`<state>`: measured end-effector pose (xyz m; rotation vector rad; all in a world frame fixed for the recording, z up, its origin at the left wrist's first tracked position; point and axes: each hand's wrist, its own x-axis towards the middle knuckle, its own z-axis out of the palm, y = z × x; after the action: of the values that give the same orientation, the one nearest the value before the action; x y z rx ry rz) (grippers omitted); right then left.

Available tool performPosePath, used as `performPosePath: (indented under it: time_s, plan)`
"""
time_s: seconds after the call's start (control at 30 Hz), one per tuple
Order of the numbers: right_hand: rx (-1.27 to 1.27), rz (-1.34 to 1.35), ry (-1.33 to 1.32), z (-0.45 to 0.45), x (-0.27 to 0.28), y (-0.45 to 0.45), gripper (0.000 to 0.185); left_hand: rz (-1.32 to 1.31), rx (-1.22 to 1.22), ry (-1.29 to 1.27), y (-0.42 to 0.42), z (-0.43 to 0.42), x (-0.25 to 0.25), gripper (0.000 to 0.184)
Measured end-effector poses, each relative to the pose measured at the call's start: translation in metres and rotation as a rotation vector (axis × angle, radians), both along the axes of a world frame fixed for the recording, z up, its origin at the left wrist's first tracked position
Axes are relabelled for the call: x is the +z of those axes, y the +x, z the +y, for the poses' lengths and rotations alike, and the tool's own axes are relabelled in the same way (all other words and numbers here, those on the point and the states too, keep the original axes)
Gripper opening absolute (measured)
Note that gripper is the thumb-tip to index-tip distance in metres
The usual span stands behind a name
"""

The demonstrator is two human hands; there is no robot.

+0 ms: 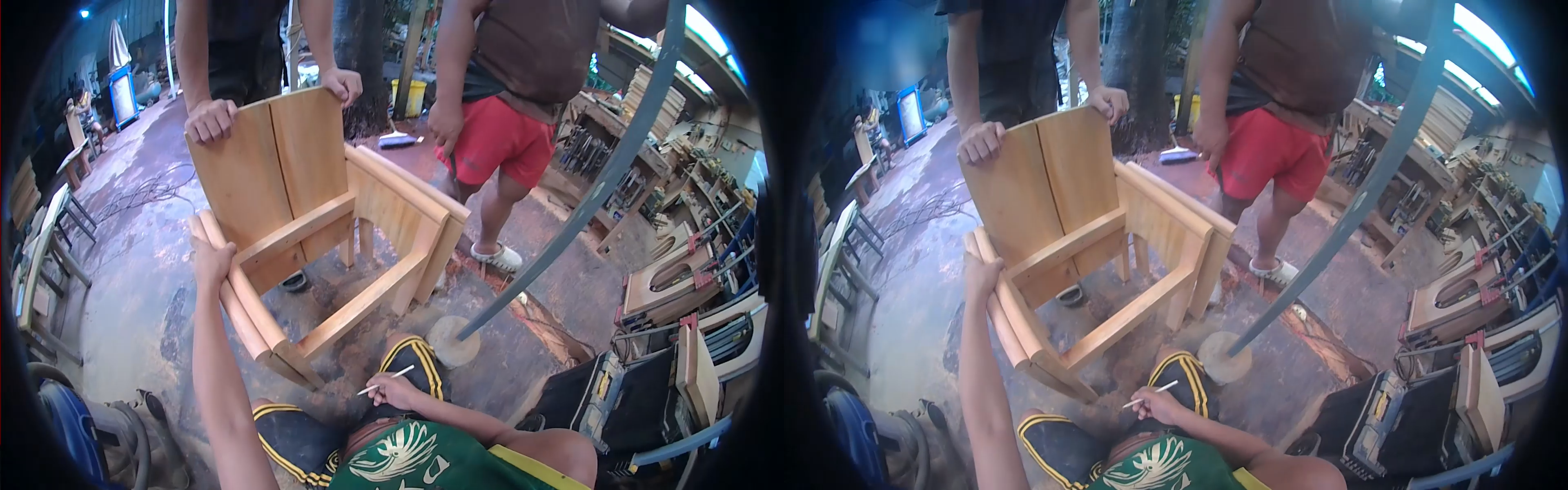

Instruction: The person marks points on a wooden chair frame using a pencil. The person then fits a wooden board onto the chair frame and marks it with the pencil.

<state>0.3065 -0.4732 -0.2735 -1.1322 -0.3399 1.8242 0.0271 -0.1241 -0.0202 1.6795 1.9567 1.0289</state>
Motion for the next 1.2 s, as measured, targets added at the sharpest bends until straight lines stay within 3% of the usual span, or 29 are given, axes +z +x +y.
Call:
performPosePath:
  time_s: [0.37, 1.2]
  plan:
    - [0.072, -0.014, 0.035, 0.0, -0.007, 0.003, 0.005, 0.013, 0.028, -0.054, 0.006, -0.012, 0.012, 0.111]
    - [0.12, -0.025, 0.054, 0.01, -0.003, -0.01, 0.006, 0.002, -0.015, -0.066, 0.001, -0.003, 0.007, 0.112]
